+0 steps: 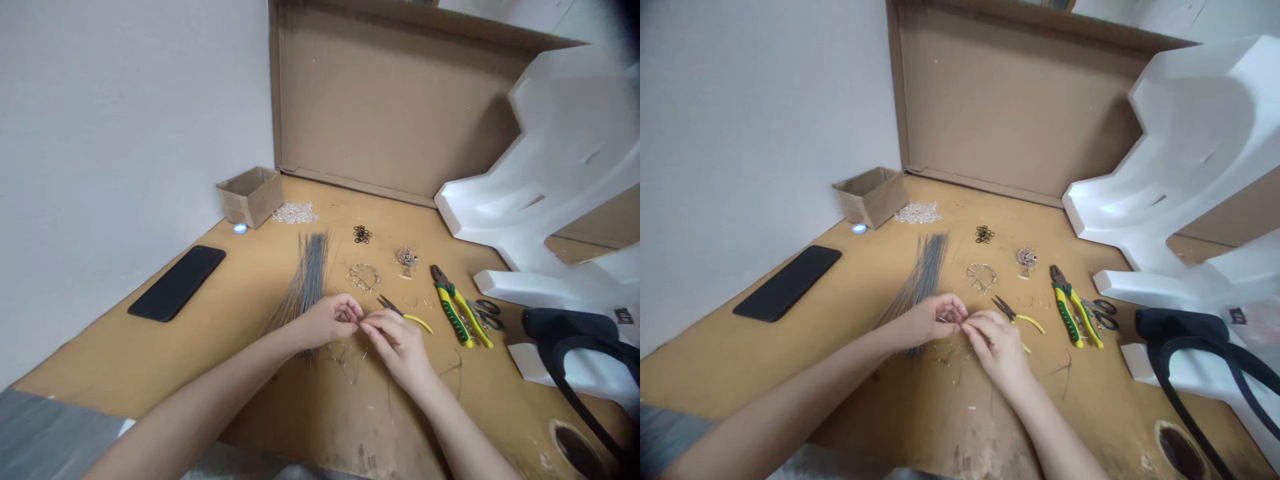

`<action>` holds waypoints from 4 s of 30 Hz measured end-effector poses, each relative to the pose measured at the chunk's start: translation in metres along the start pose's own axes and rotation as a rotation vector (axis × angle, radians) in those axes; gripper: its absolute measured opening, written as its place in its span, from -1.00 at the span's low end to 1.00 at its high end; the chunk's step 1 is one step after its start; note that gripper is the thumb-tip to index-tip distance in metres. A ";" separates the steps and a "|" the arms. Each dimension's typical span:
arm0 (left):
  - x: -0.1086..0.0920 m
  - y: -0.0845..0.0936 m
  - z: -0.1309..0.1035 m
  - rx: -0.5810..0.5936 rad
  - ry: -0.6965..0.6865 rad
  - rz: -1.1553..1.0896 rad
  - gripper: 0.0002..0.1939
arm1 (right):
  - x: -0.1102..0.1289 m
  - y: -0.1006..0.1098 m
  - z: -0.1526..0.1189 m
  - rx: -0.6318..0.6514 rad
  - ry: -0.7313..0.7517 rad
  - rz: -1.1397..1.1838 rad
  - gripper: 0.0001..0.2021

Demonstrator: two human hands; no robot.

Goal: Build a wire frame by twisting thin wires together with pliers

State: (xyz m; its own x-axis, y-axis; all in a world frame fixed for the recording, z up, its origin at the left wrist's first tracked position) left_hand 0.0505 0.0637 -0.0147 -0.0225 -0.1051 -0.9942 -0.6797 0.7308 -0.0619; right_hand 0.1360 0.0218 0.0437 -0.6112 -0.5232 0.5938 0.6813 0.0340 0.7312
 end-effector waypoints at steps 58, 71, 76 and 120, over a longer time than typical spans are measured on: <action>-0.030 -0.019 -0.015 -0.228 -0.084 1.317 -0.79 | -0.027 -0.007 -0.010 -0.114 -0.321 0.117 -0.86; -0.033 -0.024 -0.018 -0.223 -0.203 1.364 -0.84 | -0.029 -0.011 -0.014 -0.182 -0.351 0.241 -0.88; -0.035 -0.024 -0.020 -0.281 -0.266 1.361 -0.84 | -0.034 -0.012 -0.018 -0.211 -0.437 0.359 -0.86; -0.006 -0.001 -0.004 0.168 0.049 0.203 -0.83 | -0.025 0.002 -0.006 -0.106 -0.268 0.296 -0.85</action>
State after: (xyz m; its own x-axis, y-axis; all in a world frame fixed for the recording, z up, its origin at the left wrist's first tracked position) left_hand 0.0481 0.0608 -0.0079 -0.1842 0.0254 -0.9826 -0.5265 0.8416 0.1205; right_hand 0.1547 0.0300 0.0280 -0.4565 -0.2632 0.8499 0.8724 0.0549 0.4856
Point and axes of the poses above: each hand's wrist, its own z-axis towards the middle knuckle, its own y-axis out of the back of the hand, x = y × z, the point moved 9 cm from there along z, towards the middle knuckle, and after that the axes turned 9 degrees about x, right-handed, at the moved point
